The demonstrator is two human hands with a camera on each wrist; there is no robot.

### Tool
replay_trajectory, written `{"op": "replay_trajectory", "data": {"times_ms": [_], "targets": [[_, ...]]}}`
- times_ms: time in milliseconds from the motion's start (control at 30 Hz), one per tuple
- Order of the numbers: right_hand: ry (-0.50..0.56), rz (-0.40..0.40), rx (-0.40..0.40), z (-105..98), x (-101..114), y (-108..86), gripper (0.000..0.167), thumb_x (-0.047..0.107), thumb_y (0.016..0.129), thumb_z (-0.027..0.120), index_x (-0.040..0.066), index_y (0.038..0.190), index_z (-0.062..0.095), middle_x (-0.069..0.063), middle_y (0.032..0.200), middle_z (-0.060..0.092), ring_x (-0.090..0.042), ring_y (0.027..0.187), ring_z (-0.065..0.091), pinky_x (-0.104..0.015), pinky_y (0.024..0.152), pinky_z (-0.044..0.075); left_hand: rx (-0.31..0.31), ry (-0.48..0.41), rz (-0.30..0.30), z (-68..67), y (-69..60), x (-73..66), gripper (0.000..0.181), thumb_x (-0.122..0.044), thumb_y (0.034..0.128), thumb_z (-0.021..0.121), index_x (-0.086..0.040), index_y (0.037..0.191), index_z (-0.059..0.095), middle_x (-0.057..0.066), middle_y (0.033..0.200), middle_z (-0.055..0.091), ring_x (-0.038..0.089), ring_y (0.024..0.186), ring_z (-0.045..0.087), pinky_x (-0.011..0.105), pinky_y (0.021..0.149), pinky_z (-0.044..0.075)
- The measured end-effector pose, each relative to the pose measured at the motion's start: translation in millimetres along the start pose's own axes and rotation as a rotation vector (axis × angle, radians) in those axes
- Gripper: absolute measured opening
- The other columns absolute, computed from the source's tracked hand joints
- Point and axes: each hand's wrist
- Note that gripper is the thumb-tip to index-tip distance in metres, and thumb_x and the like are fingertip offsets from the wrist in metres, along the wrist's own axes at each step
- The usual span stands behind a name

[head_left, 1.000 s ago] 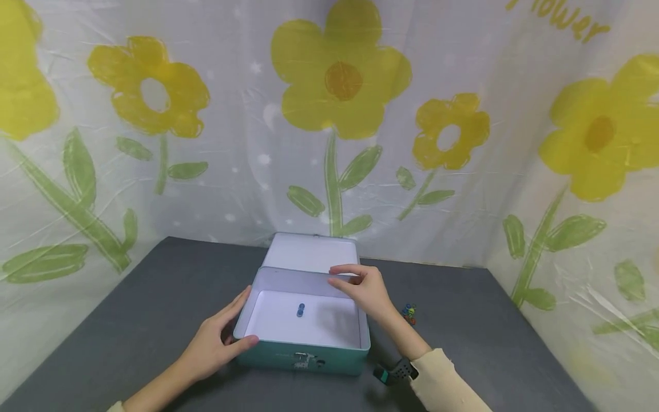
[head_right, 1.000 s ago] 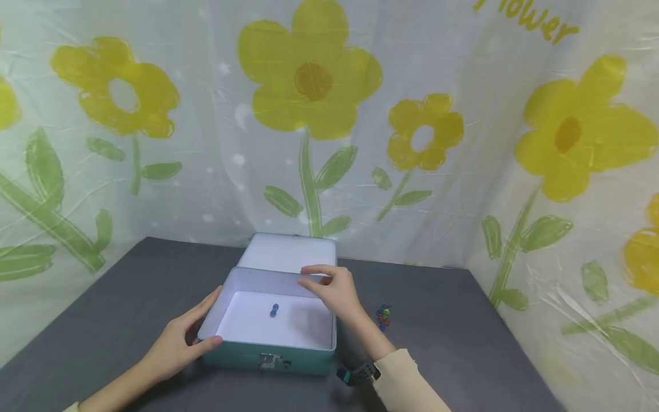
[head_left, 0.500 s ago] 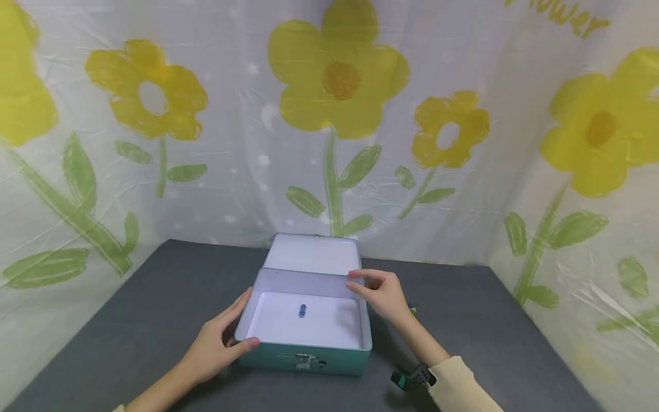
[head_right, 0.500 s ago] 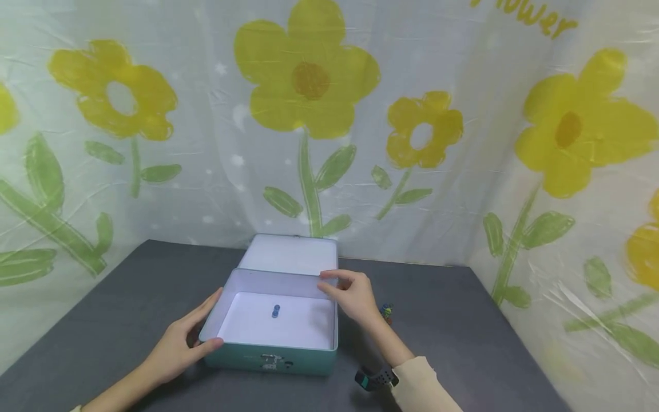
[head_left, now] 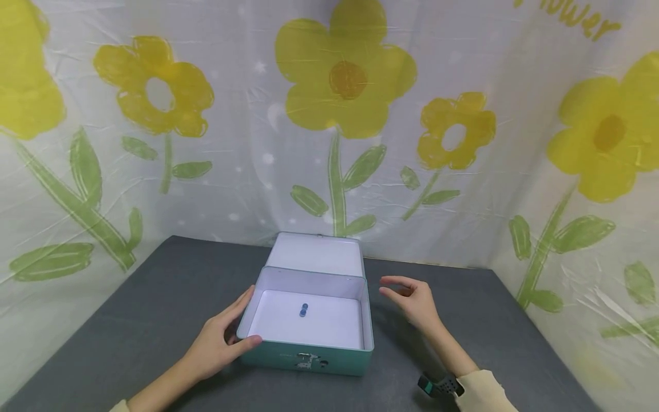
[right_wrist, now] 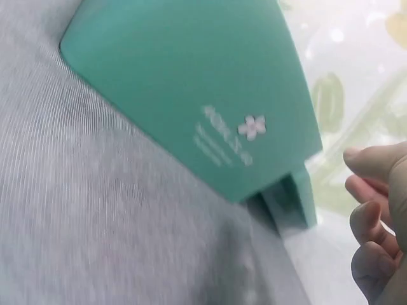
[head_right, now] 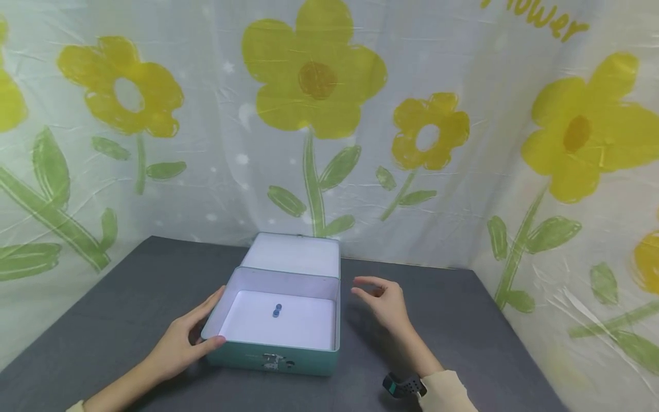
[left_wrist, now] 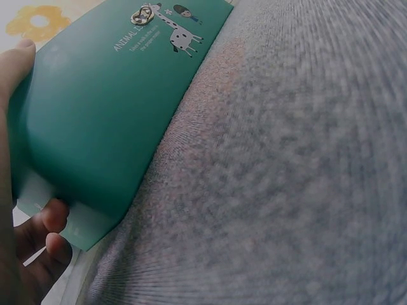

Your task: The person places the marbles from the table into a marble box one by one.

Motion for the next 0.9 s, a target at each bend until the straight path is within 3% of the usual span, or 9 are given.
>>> {"op": "replay_trajectory", "data": {"times_ms": [200,333,433,567,667,767,800,900], "targets": [[-0.042,0.064,-0.007,-20,-10,-9.5,0.032,0.018,0.096,0.081,0.001,0.123,0.077,-0.02,0.111,0.079,-0.009,0.043,0.044,-0.026,0.043,0.04,0.01,-0.007,-0.015,0.0,0.6,1.2,0.091,-0.019,0.0909,0.083,-0.013,0.167,0.034,0.021,0.169,0.035,0.0,0.063,0.041,0.023,0.052,0.041],[-0.097,0.06,-0.018,-34,-17,-15.9,0.033,0.019,0.096,0.081,0.001,0.124,0.077,-0.02,0.119,0.077,-0.017,0.049,0.055,-0.028,0.044,0.039,0.008,0.003,-0.031,-0.1,0.8,2.8,0.091,-0.02,0.0914,0.083,-0.013,0.167,0.034,0.02,0.169,0.035,0.0,0.061,0.038,0.023,0.051,0.041],[-0.138,0.06,-0.033,-44,-21,-21.2,0.034,0.019,0.096,0.081,0.003,0.125,0.077,-0.017,0.124,0.076,-0.014,0.051,0.055,-0.028,0.046,0.036,0.006,0.0,-0.028,-0.4,0.4,1.2,0.092,-0.02,0.0908,0.084,-0.014,0.167,0.034,0.02,0.169,0.036,0.0,0.061,0.038,0.023,0.051,0.041],[-0.175,0.057,-0.053,-55,-24,-28.1,0.033,0.018,0.098,0.079,0.004,0.127,0.076,-0.017,0.125,0.076,-0.016,0.061,0.067,-0.027,0.05,0.041,0.006,-0.008,-0.01,-1.5,0.4,-1.3,0.093,-0.019,0.0897,0.085,-0.015,0.167,0.034,0.022,0.168,0.037,0.0,0.061,0.038,0.023,0.051,0.041],[-0.211,0.054,-0.068,-62,-25,-32.2,0.031,0.021,0.101,0.076,0.003,0.127,0.076,-0.017,0.125,0.076,-0.023,0.082,0.077,-0.028,0.056,0.046,0.004,-0.008,-0.013,-1.9,1.0,-1.7,0.092,-0.02,0.0896,0.085,-0.016,0.167,0.035,0.022,0.168,0.036,0.0,0.061,0.039,0.023,0.051,0.041],[-0.245,0.057,-0.069,-69,-27,-35.3,0.029,0.02,0.102,0.074,0.003,0.126,0.076,-0.018,0.123,0.076,-0.019,0.078,0.076,-0.028,0.054,0.044,0.007,-0.01,-0.02,-1.6,1.0,-1.6,0.092,-0.02,0.0899,0.085,-0.016,0.167,0.035,0.022,0.168,0.036,0.001,0.063,0.039,0.023,0.052,0.041],[-0.251,0.061,-0.065,-71,-28,-36.5,0.028,0.018,0.102,0.074,0.002,0.125,0.076,-0.018,0.122,0.076,-0.016,0.07,0.072,-0.028,0.051,0.042,0.008,-0.011,-0.021,-1.4,1.0,-1.6,0.092,-0.02,0.0899,0.085,-0.016,0.167,0.035,0.022,0.168,0.036,0.001,0.063,0.04,0.023,0.052,0.041],[-0.273,0.072,-0.044,-76,-31,-39.6,0.025,0.011,0.101,0.073,0.002,0.124,0.076,-0.02,0.119,0.077,-0.007,0.048,0.05,-0.027,0.043,0.033,0.008,-0.014,-0.02,-0.7,0.0,-1.5,0.092,-0.02,0.0895,0.085,-0.015,0.167,0.035,0.022,0.168,0.037,0.001,0.063,0.04,0.023,0.052,0.041]]}}
Point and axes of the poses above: each hand's wrist, its own y-axis towards the middle knuckle, its own z-axis out of the palm, x = y × z
